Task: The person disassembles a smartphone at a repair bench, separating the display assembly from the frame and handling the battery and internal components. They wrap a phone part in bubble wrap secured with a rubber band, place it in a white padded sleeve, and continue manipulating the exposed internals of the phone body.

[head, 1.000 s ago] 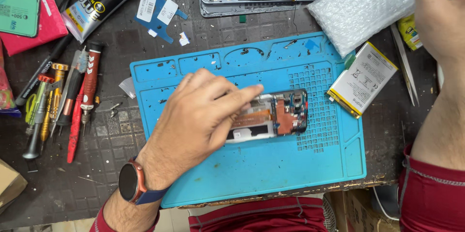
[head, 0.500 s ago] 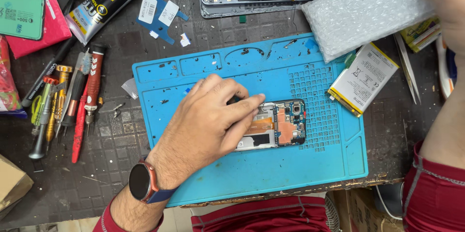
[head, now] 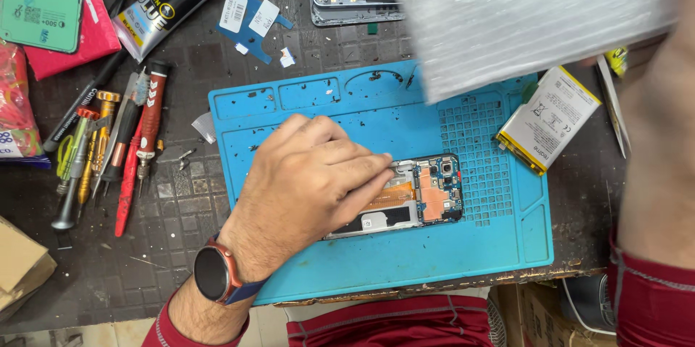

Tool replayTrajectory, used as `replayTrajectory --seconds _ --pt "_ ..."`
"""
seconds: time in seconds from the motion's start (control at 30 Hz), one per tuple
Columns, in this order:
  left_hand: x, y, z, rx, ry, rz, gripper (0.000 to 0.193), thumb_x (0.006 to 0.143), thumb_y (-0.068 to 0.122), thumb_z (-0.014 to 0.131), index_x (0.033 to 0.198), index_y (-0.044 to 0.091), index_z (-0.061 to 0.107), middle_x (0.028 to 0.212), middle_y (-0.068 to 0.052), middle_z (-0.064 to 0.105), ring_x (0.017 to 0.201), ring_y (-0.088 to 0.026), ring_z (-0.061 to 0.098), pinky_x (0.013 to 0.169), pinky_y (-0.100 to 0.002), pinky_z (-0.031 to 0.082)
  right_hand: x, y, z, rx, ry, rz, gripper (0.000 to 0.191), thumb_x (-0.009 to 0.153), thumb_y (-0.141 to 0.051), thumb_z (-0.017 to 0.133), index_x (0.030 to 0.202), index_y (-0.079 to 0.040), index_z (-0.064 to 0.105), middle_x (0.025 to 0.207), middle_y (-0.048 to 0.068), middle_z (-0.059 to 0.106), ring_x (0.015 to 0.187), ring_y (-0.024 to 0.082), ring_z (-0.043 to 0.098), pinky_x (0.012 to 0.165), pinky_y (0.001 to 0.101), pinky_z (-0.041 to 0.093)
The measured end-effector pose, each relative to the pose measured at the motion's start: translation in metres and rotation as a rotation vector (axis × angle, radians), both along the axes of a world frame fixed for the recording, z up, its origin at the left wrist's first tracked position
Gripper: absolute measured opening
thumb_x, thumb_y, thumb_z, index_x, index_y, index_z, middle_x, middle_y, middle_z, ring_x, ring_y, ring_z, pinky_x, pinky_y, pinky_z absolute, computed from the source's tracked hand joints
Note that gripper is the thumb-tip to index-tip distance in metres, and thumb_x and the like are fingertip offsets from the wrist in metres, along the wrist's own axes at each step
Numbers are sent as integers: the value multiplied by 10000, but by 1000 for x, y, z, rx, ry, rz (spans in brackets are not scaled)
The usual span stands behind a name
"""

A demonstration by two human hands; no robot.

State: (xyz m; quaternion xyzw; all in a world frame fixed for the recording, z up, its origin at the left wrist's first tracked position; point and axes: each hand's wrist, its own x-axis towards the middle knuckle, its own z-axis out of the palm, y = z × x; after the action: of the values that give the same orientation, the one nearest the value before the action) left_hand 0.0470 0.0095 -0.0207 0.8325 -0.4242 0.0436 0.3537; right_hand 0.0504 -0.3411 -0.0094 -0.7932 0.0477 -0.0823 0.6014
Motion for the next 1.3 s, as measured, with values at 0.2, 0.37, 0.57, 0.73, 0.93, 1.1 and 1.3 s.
replayTrajectory --seconds 0.2,0.37,0.57,0.73,0.93,1.1,1.3 --pt "0 9 19 -232 139 234 251 742 270 905 912 131 783 871 -6 736 876 -165 644 787 -290 488 -14 68 17 170 -73 180 378 1132 -318 624 1315 -50 430 1128 114 662 820 198 704 603 326 577" --pt "6 10 27 -139 -92 241 742 659 401 958 1255 77 656 1224 -144 645 1113 -340 602 965 -471 465 -27 94 9 13 -58 261 365 1089 -178 685 1307 -8 447 1152 72 598 1009 103 604 886 234 518" --pt "5 6 20 -90 -2 198 903 731 373 928 1468 46 522 1303 -123 645 1136 -299 645 1002 -437 516 -33 101 2 122 56 335 421 975 -145 710 1271 18 459 1203 80 597 1126 91 594 979 244 526" --pt "3 6 17 -50 -52 230 857 775 368 897 1468 15 536 1222 -105 668 992 -268 667 870 -386 565 -28 93 14 263 79 235 323 1071 -188 584 1337 -27 499 1147 67 636 838 20 591 775 168 483" --pt "5 7 21 -47 -102 249 809 724 367 854 1382 -11 573 1146 -133 685 922 -290 678 816 -407 574 -21 89 31 35 99 254 115 1043 -62 591 1128 14 604 1096 57 626 865 61 627 773 211 539" --pt "6 8 24 -52 -124 226 782 710 329 835 1371 -1 578 1194 -127 689 949 -268 686 830 -394 575 -18 88 32 -15 171 305 114 978 -35 649 1080 15 656 1011 26 639 828 56 630 694 199 534" --pt "6 6 25 -46 -86 197 789 677 285 841 1361 -18 587 1224 -130 691 1013 -287 694 872 -410 564 -12 80 33 -109 271 353 168 912 -37 712 1065 23 677 981 39 674 848 58 656 667 208 564"
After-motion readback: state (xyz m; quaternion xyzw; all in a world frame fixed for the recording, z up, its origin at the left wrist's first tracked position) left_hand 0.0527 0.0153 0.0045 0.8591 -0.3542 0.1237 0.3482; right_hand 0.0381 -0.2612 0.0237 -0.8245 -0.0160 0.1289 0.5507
